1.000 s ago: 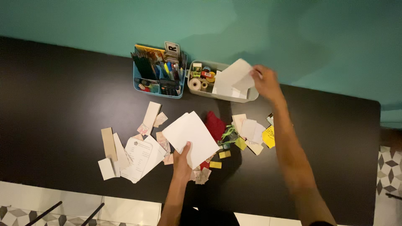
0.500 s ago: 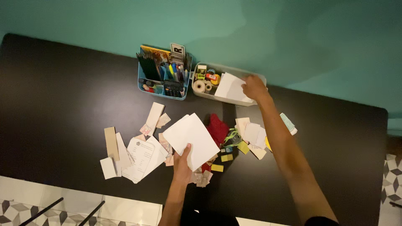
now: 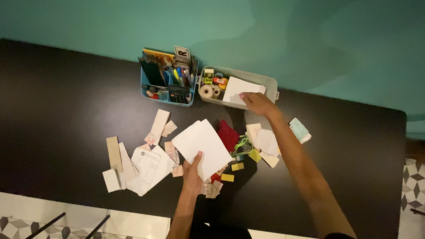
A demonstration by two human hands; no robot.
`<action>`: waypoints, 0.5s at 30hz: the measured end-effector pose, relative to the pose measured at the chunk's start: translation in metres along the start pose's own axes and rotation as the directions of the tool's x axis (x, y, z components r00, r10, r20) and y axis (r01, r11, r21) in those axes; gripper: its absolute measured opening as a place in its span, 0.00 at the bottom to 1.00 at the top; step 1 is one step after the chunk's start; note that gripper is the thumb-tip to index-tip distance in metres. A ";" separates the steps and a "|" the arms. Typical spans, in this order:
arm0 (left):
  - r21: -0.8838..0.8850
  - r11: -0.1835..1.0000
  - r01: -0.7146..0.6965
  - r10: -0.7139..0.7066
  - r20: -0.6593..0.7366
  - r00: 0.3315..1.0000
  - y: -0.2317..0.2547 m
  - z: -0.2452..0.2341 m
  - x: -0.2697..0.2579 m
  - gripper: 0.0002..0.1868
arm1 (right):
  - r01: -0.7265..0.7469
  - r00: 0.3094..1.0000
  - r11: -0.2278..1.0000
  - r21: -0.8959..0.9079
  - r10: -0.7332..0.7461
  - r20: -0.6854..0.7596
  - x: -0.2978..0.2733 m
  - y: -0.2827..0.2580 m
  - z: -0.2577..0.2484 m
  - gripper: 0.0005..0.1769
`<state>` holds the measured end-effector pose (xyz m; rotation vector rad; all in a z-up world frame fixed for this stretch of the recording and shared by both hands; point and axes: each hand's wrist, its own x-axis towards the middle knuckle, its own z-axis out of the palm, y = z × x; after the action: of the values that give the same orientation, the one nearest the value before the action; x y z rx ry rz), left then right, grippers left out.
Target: The person sorts a pile of mixed paper scraps, cards, and envelopes on a black table. They pick up items, separate them into groups, and place them into two plastic storage bins. The person handles the items by hand, organizing them into neat stacks within the containers.
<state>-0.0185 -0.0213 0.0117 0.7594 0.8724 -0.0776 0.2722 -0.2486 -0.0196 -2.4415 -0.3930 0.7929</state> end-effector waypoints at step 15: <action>-0.100 0.995 0.012 -0.010 0.024 1.000 0.003 -0.002 0.001 0.26 | -0.202 0.948 0.958 -0.203 0.243 0.203 0.027 0.026 -0.002 0.37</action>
<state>-0.0179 -0.0178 0.0117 0.6590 0.8523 -0.0524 0.2968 -0.2590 -0.0452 -2.6027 -0.2834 1.1875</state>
